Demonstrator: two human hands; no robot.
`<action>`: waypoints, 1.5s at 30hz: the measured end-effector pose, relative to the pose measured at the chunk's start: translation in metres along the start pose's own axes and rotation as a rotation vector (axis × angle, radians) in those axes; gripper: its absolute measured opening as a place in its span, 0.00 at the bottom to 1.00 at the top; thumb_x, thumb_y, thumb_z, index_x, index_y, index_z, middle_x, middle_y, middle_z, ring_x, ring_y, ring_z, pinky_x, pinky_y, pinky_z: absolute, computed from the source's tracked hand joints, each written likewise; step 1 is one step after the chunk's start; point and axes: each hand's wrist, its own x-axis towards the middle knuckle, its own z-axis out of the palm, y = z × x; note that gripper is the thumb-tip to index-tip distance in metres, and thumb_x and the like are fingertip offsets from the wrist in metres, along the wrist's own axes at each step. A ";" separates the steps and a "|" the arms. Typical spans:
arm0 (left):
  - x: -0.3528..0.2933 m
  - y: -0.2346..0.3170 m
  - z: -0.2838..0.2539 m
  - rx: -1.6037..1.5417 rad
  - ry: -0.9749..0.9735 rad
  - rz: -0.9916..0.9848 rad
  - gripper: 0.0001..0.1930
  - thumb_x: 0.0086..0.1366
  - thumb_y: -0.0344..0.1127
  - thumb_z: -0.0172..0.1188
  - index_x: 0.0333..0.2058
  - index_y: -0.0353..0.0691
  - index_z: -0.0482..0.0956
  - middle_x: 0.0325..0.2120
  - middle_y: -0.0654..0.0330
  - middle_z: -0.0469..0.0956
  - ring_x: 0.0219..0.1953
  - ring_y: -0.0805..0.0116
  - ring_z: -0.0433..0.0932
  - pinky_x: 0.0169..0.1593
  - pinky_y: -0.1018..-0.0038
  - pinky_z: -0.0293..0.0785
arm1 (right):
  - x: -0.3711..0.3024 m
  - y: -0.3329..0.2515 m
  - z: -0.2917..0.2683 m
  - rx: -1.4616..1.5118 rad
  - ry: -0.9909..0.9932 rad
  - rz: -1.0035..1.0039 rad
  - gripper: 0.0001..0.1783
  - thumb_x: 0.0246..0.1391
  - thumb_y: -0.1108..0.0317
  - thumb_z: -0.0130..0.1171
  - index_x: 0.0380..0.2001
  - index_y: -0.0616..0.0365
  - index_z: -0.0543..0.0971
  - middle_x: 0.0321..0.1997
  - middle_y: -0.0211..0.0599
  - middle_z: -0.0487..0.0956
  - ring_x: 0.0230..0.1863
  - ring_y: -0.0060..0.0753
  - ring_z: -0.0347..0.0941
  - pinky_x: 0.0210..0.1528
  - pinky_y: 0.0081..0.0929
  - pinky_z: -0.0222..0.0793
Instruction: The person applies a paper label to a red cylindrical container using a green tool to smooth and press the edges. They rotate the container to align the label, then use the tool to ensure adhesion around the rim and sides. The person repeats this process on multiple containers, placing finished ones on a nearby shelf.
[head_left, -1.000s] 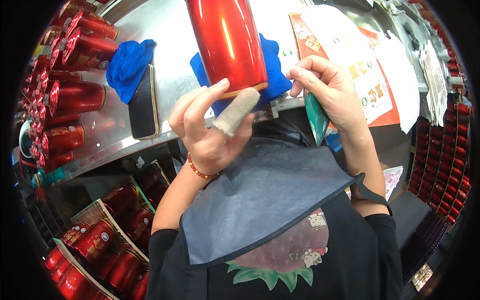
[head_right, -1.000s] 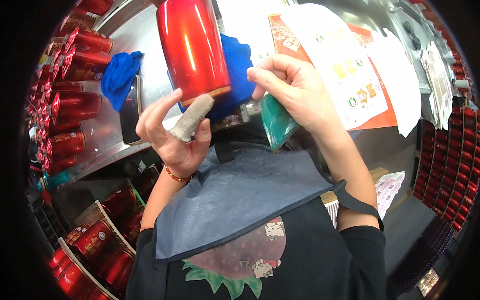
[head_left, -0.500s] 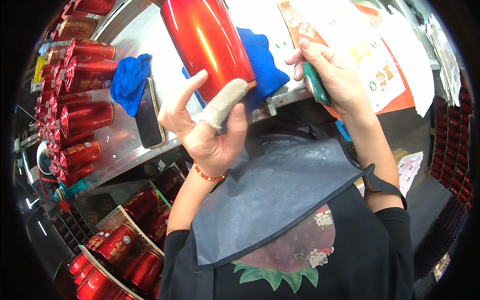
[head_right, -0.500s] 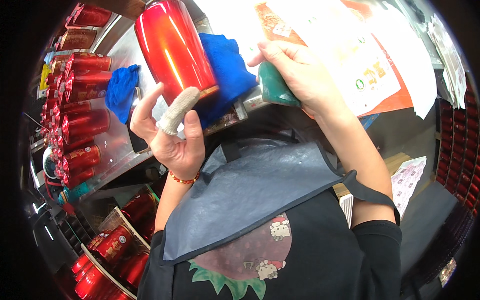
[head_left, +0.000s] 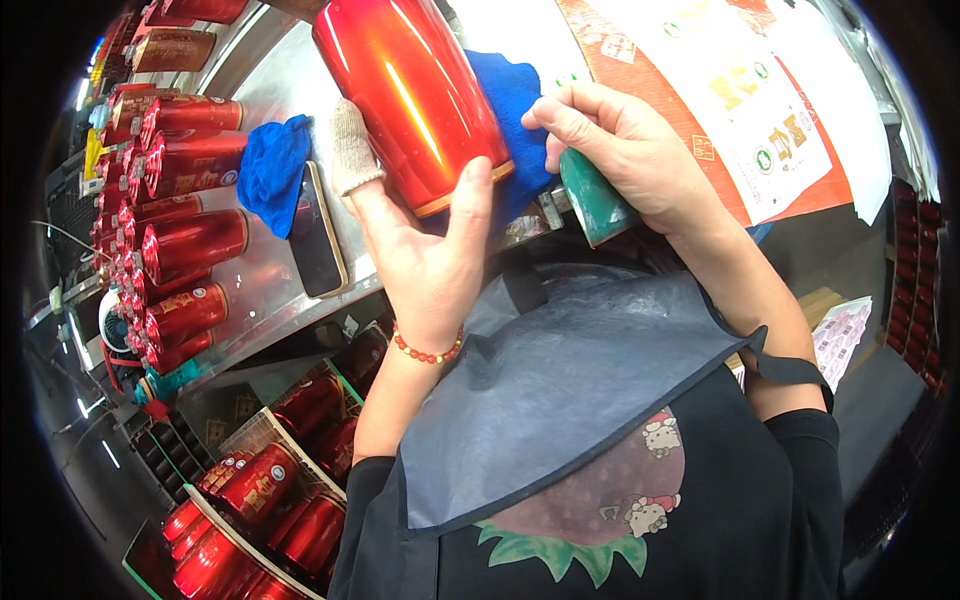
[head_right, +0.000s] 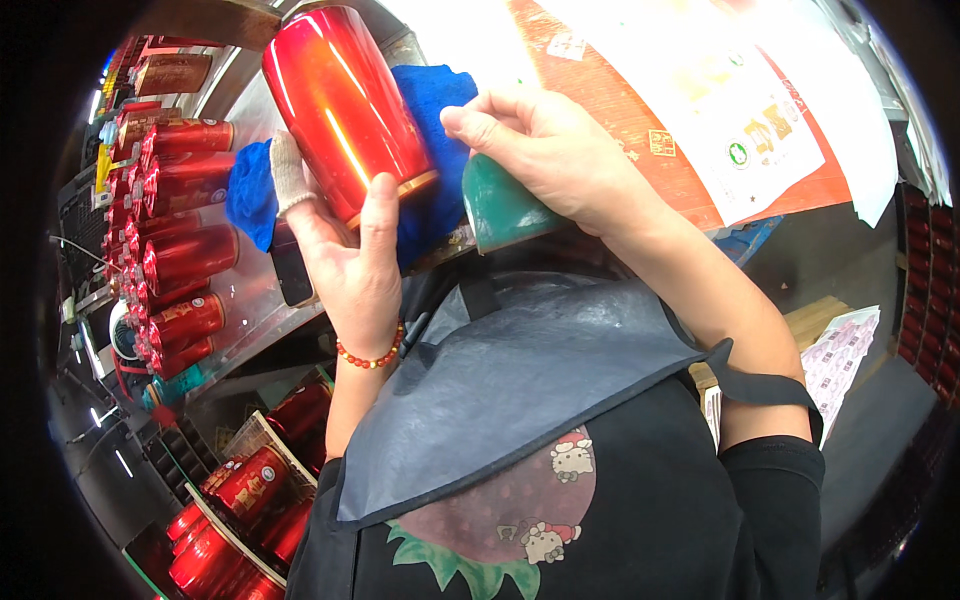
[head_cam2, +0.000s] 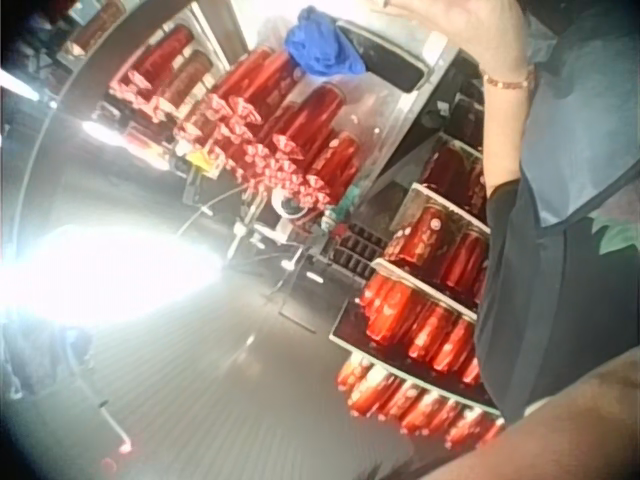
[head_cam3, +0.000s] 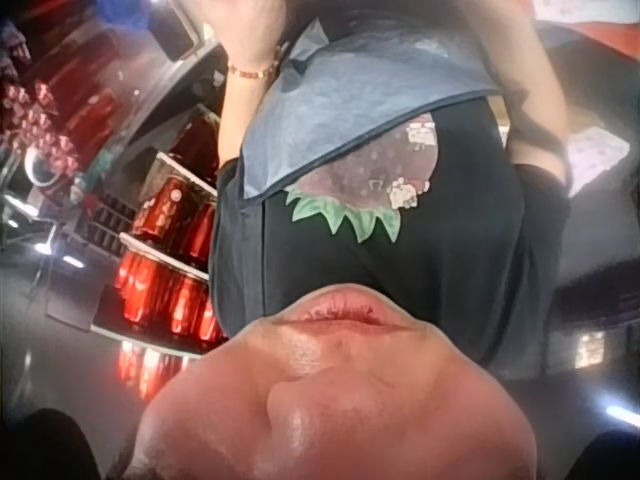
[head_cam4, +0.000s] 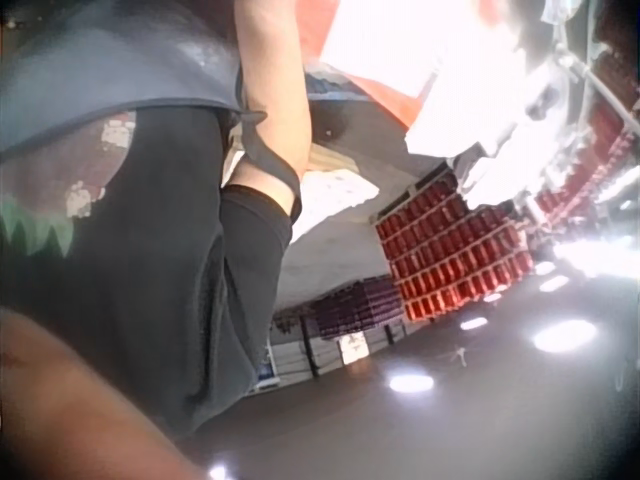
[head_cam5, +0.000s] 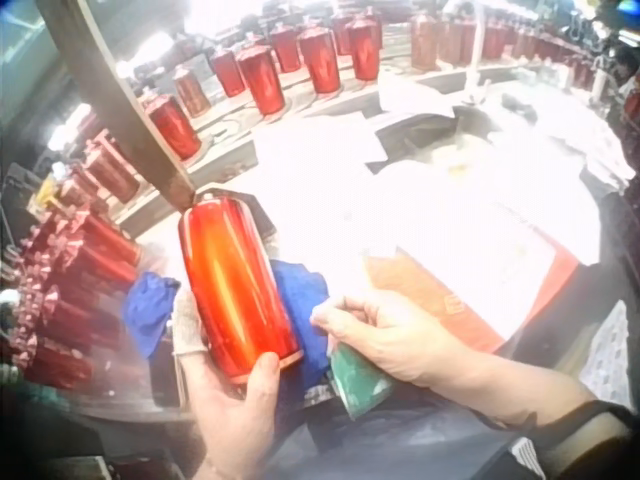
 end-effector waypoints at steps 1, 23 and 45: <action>0.003 -0.005 -0.003 0.182 -0.022 0.091 0.46 0.62 0.28 0.69 0.71 0.29 0.47 0.61 0.47 0.65 0.58 0.62 0.74 0.60 0.69 0.73 | -0.001 -0.001 0.001 0.001 -0.002 0.003 0.17 0.72 0.55 0.53 0.48 0.57 0.81 0.31 0.25 0.78 0.36 0.13 0.73 0.42 0.14 0.72; 0.002 0.010 0.007 -0.060 -0.014 -0.076 0.48 0.63 0.22 0.65 0.73 0.33 0.40 0.60 0.48 0.67 0.52 0.63 0.79 0.54 0.69 0.80 | -0.002 0.006 -0.003 0.033 -0.053 -0.034 0.17 0.71 0.55 0.54 0.49 0.56 0.80 0.32 0.25 0.78 0.37 0.12 0.74 0.43 0.14 0.71; 0.001 0.000 -0.007 -0.173 -0.045 -0.068 0.40 0.71 0.26 0.55 0.74 0.33 0.42 0.73 0.49 0.52 0.72 0.61 0.57 0.73 0.66 0.53 | -0.002 -0.010 0.015 0.017 -0.074 -0.009 0.20 0.61 0.65 0.68 0.51 0.62 0.74 0.30 0.25 0.77 0.33 0.12 0.72 0.35 0.13 0.68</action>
